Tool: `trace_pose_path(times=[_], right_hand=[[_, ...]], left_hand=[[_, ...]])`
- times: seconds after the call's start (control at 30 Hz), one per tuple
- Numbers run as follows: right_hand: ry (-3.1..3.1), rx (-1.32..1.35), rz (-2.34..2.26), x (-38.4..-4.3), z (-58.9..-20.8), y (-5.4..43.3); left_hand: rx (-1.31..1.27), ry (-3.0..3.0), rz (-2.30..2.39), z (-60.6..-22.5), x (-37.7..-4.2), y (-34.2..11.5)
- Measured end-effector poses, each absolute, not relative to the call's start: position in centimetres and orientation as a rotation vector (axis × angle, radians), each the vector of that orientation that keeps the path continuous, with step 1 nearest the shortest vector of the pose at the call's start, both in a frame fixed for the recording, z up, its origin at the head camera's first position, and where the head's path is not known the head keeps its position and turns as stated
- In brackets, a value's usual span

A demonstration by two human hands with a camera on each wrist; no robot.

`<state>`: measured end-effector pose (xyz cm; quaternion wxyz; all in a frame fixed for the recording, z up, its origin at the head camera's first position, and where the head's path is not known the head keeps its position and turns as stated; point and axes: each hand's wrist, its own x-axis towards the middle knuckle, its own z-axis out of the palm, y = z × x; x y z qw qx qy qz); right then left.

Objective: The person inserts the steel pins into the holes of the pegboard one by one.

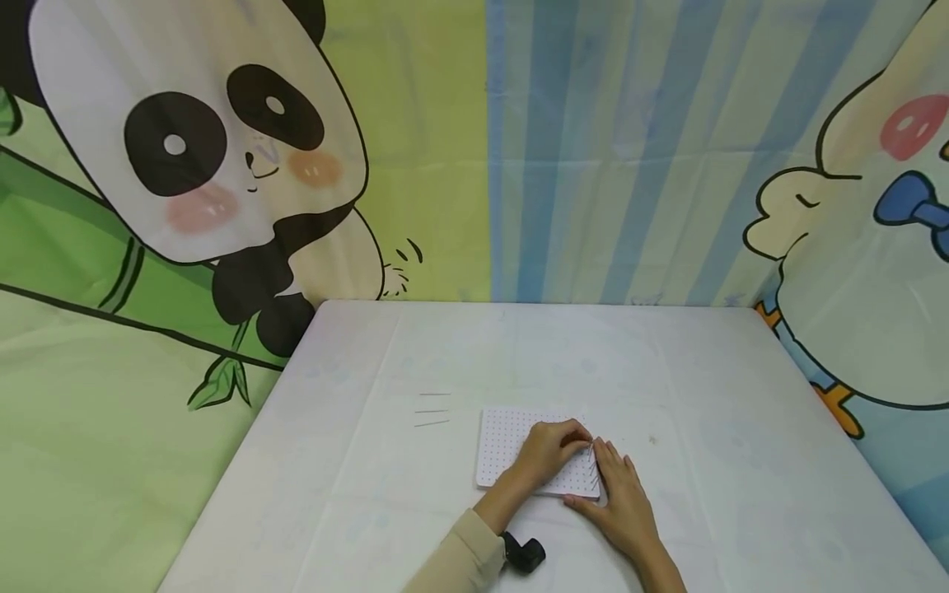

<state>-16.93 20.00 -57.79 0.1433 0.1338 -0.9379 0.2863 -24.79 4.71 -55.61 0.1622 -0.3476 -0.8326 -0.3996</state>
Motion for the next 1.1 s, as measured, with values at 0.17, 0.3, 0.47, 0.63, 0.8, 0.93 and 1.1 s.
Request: trace_pose_path(times=[0.17, 0.3, 0.47, 0.63, 0.8, 0.93, 1.1], right_hand=[[-2.697, 0.386, 0.831, -16.8, -57.7, 19.5], [-2.725, 0.368, 0.824, -16.9, -57.6, 19.3], [-2.771, 0.336, 0.792, -16.9, -57.7, 19.5], [-2.762, 0.329, 0.792, -16.8, -57.6, 19.7], [-2.752, 0.337, 0.798, -16.8, -57.5, 19.7], [-2.745, 0.35, 0.798, -16.7, -57.5, 19.6], [-2.741, 0.339, 0.789, -16.8, -57.6, 19.6]], left_hand=[[-1.001, -2.365, -1.337, -55.7, -24.4, 2.5], [-0.887, -2.333, -1.489, -55.0, -24.5, -1.2], [-0.646, -2.287, -1.435, -54.5, -24.8, -7.6], [-0.424, -2.307, -1.261, -54.9, -24.7, -12.9], [-0.307, -2.388, -1.242, -55.8, -24.6, -15.4], [-0.257, -2.454, -1.192, -56.4, -24.7, -15.9], [-0.247, -2.473, -1.153, -56.8, -25.0, -15.9]])
